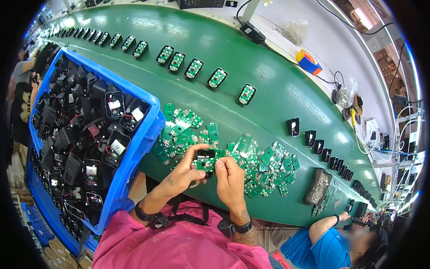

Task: Assembling small electronic components by hand on a factory production line.

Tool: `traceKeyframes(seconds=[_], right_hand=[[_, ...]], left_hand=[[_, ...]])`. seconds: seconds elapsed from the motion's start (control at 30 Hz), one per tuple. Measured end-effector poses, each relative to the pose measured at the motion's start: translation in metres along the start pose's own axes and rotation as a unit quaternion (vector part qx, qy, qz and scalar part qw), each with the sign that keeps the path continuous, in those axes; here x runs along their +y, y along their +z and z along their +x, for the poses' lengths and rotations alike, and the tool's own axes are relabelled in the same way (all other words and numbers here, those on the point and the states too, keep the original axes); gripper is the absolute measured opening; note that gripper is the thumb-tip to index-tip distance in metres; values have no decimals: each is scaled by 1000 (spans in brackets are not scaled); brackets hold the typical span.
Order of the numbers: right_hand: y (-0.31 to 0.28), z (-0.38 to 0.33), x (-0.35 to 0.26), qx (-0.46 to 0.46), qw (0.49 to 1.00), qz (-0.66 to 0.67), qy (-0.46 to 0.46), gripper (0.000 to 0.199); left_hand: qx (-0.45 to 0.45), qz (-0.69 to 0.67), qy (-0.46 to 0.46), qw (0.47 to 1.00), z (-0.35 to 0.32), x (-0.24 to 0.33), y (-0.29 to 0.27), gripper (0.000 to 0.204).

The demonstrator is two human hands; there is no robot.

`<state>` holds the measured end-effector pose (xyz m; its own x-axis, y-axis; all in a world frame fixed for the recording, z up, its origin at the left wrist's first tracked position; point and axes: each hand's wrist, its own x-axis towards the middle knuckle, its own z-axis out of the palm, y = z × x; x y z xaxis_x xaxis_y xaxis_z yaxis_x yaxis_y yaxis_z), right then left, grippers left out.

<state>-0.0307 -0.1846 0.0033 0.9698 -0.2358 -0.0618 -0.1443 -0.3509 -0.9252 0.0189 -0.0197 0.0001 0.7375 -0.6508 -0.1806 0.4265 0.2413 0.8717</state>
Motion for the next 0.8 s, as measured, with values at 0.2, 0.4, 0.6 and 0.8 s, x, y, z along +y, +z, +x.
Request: traceKeyframes(seconds=[0.2, 0.4, 0.6, 0.8], right_hand=[[7, 4, -18, 144, 978, -94, -121, 8], [-5, 4, -47, -50, 986, 145, 60, 20], [-13, -14, -45, 14, 994, 109, -11, 20], [16, -20, -41, 83, 986, 32, -143, 20]], left_hand=[[77, 50, 9, 996, 5, 2, 2, 57], [62, 126, 34, 990, 11, -10, 3, 55], [34, 105, -19, 994, 16, -22, 3, 54], [111, 4, 19, 994, 4, -16, 1, 60]])
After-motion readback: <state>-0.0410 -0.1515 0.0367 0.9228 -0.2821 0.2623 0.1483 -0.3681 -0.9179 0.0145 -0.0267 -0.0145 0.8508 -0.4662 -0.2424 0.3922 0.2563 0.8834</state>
